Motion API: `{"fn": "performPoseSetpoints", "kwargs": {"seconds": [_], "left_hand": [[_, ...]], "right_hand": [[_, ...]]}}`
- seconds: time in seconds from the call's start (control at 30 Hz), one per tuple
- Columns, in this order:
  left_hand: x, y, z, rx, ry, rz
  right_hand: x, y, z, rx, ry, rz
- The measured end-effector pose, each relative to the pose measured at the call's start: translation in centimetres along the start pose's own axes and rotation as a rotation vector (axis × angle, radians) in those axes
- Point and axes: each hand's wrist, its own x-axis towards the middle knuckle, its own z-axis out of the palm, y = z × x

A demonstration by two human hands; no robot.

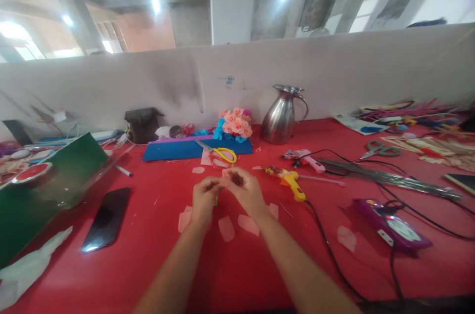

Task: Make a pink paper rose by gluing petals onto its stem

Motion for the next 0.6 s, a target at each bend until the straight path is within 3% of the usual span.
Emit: {"fn": "performPoseSetpoints", "kwargs": {"seconds": [0.07, 0.17, 0.4, 0.6], "left_hand": [[0.1, 0.1, 0.0, 0.020, 0.020, -0.026], [0.1, 0.2, -0.2, 0.075, 0.044, -0.008], [0.0, 0.1, -0.2, 0.200, -0.084, 0.036], [-0.3, 0.6, 0.1, 0.293, -0.133, 0.052]], "right_hand": [[0.5, -0.6, -0.9, 0.021, 0.021, 0.030], [1.2, -1.4, -3.2, -0.152, 0.061, 0.060], [-0.1, -2.2, -8.8, -0.815, -0.211, 0.238], [-3.3, -2.0, -9.5, -1.009, -0.235, 0.348]]}}
